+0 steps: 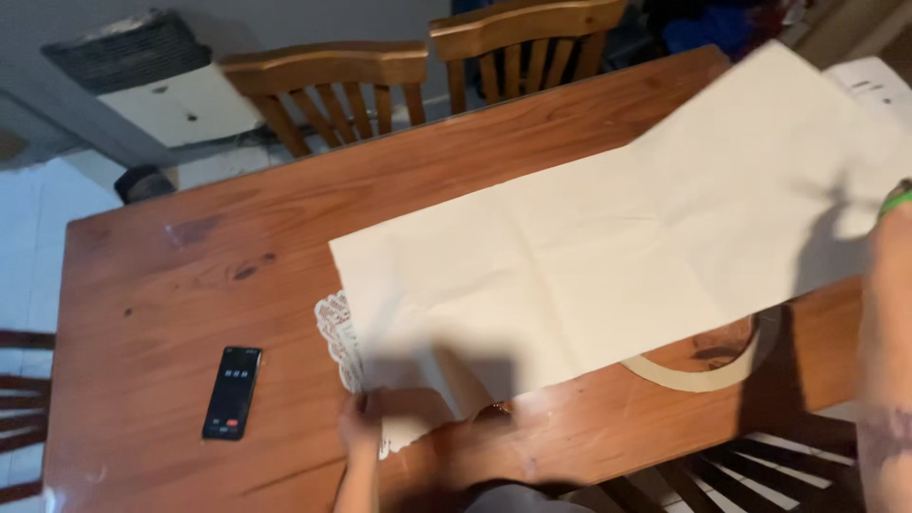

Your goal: The person uses scissors to cut a long strip of cream-colored fabric along a straight line on a wooden table, then begins cutting a second edge to separate the piece.

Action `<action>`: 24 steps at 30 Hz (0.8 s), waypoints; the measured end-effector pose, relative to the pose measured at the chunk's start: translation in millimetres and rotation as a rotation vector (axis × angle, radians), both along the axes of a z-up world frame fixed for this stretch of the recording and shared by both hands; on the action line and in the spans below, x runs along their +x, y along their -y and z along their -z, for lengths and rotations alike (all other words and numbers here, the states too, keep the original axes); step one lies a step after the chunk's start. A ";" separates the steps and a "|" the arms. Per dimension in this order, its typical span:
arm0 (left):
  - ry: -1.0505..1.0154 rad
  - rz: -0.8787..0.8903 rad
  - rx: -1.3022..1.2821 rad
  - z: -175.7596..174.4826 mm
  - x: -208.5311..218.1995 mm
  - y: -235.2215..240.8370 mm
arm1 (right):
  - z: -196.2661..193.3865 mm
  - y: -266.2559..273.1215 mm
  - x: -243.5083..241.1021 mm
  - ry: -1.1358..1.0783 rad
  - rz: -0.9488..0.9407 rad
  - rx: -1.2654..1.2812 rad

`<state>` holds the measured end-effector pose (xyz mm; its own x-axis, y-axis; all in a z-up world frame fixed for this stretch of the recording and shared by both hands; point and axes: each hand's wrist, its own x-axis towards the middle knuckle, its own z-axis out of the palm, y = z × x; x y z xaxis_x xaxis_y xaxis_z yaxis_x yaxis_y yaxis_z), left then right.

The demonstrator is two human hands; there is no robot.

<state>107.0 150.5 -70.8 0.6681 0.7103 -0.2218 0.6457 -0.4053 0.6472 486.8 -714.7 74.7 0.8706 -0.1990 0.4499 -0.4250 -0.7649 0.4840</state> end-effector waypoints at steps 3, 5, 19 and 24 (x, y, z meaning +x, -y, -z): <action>-0.039 -0.134 -0.135 -53.4 5.9 22.9 | -41.3 -145.0 -58.2 0.388 -0.229 0.769; -0.143 -0.084 -0.105 -57.7 9.1 20.9 | -101.1 -278.4 -123.7 0.120 -0.603 0.963; -0.322 0.241 0.109 -125.3 40.0 8.3 | 6.4 -394.8 -187.6 -0.363 -0.386 0.949; -0.074 0.859 0.509 -143.2 83.7 107.8 | -11.2 -472.5 -208.1 -0.276 -0.513 1.060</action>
